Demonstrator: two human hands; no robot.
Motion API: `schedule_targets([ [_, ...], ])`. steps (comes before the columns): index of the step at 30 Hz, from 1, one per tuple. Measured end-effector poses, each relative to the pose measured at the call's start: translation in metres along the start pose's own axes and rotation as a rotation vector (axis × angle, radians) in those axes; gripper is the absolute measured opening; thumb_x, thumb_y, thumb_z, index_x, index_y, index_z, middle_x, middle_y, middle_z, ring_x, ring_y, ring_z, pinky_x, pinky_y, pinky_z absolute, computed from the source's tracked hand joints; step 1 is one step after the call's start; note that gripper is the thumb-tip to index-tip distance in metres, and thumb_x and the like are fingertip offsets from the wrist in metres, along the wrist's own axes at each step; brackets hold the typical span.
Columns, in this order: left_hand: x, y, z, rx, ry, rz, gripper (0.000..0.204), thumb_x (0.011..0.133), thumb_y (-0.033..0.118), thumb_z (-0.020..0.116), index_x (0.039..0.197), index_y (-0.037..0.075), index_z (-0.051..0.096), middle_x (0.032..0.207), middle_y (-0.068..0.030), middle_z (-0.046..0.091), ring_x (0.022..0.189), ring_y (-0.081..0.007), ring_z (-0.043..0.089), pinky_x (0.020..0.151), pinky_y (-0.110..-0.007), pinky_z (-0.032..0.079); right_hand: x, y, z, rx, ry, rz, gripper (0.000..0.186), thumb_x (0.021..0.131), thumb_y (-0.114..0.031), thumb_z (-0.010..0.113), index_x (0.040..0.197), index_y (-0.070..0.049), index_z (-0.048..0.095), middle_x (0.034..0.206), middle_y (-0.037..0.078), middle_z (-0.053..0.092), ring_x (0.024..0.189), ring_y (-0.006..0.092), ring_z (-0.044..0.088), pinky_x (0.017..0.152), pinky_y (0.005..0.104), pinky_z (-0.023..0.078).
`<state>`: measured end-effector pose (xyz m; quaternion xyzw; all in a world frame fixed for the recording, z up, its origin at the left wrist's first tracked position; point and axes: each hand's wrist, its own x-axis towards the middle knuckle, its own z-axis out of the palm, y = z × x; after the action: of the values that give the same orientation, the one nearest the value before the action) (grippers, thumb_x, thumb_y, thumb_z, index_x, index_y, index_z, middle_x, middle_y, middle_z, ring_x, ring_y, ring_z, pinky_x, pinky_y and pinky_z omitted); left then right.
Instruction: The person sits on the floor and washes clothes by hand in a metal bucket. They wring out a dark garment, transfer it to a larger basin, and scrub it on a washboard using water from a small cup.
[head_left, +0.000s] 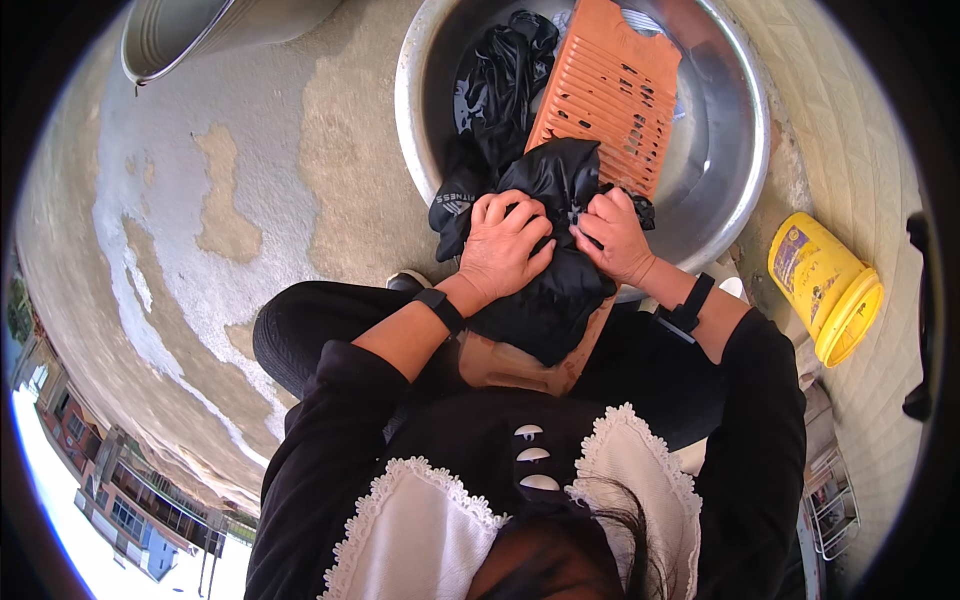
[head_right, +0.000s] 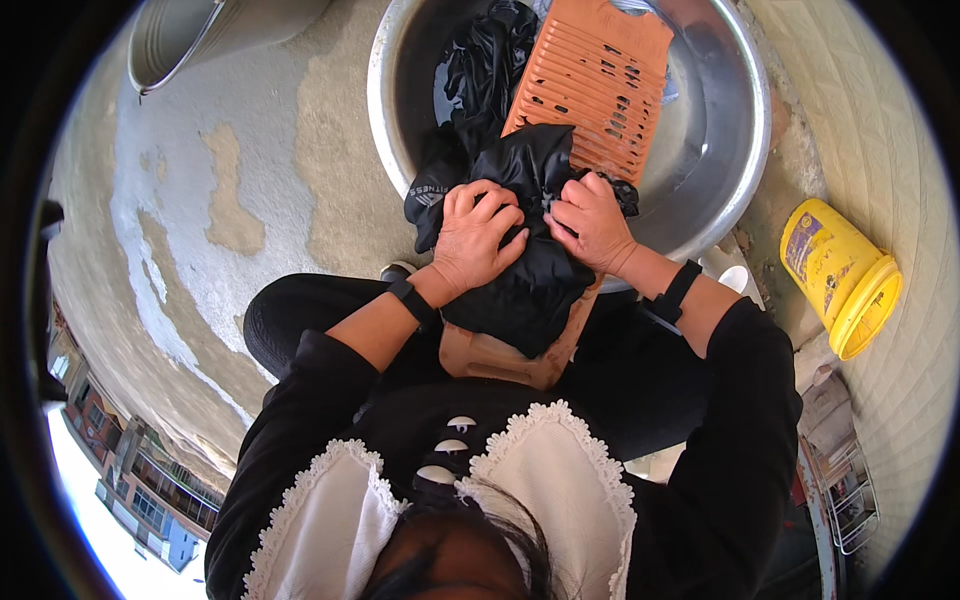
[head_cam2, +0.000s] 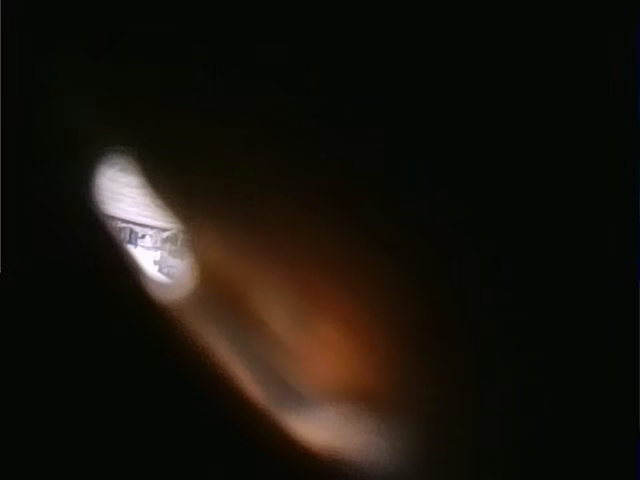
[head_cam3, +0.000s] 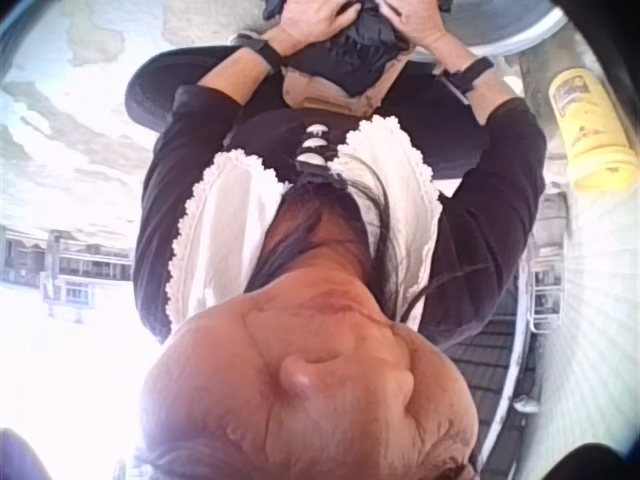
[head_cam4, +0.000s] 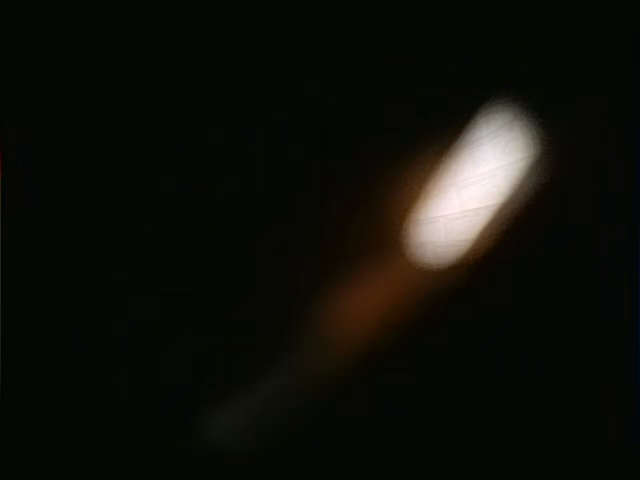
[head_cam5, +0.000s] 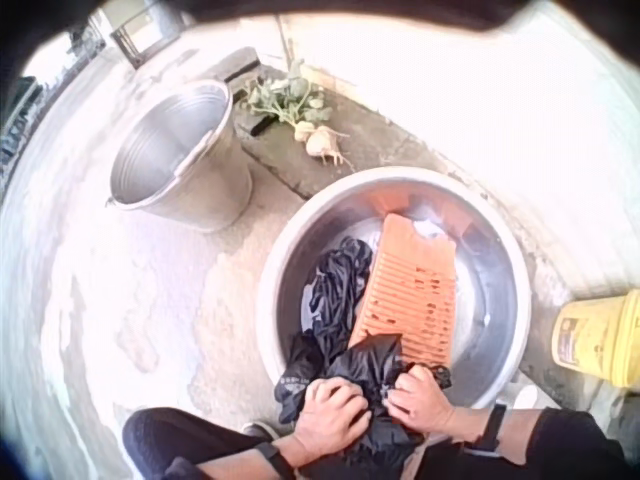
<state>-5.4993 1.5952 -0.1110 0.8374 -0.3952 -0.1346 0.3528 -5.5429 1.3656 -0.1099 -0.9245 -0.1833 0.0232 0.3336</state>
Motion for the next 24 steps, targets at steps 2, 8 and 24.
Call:
schedule_targets([
  [2,0.001,0.0,0.0,-0.001,0.0,0.003,0.02,0.075,0.024,0.07,0.089,0.014,0.06,0.108,-0.0004,0.054,0.113,-0.0242,0.046,0.098,-0.046,0.033,0.0,0.006,-0.007,-0.055,-0.051,-0.052,0.016,0.077,-0.013,0.071,0.073,-0.008,0.055,0.079,0.007,0.045,0.078,0.0282,0.047,0.072,0.0385,0.044],
  [8,-0.001,0.001,0.0,0.001,0.032,-0.001,0.02,0.076,0.024,0.071,0.088,0.013,0.06,0.106,-0.0009,0.055,0.113,-0.024,0.047,0.099,-0.045,0.034,0.065,0.124,-0.015,-0.382,0.357,0.45,0.016,0.087,-0.02,0.064,0.082,-0.005,0.064,0.084,0.011,0.057,0.085,0.0329,0.055,0.074,0.0427,0.045],
  [24,-0.006,-0.002,0.003,-0.009,0.068,0.019,0.018,0.078,0.023,0.07,0.089,0.013,0.06,0.109,-0.0016,0.055,0.115,-0.0257,0.047,0.101,-0.046,0.033,0.017,0.11,-0.014,-0.391,0.169,0.574,0.029,0.093,-0.027,0.058,0.12,-0.015,0.058,0.127,0.013,0.046,0.116,0.0339,0.049,0.099,0.0445,0.041],
])
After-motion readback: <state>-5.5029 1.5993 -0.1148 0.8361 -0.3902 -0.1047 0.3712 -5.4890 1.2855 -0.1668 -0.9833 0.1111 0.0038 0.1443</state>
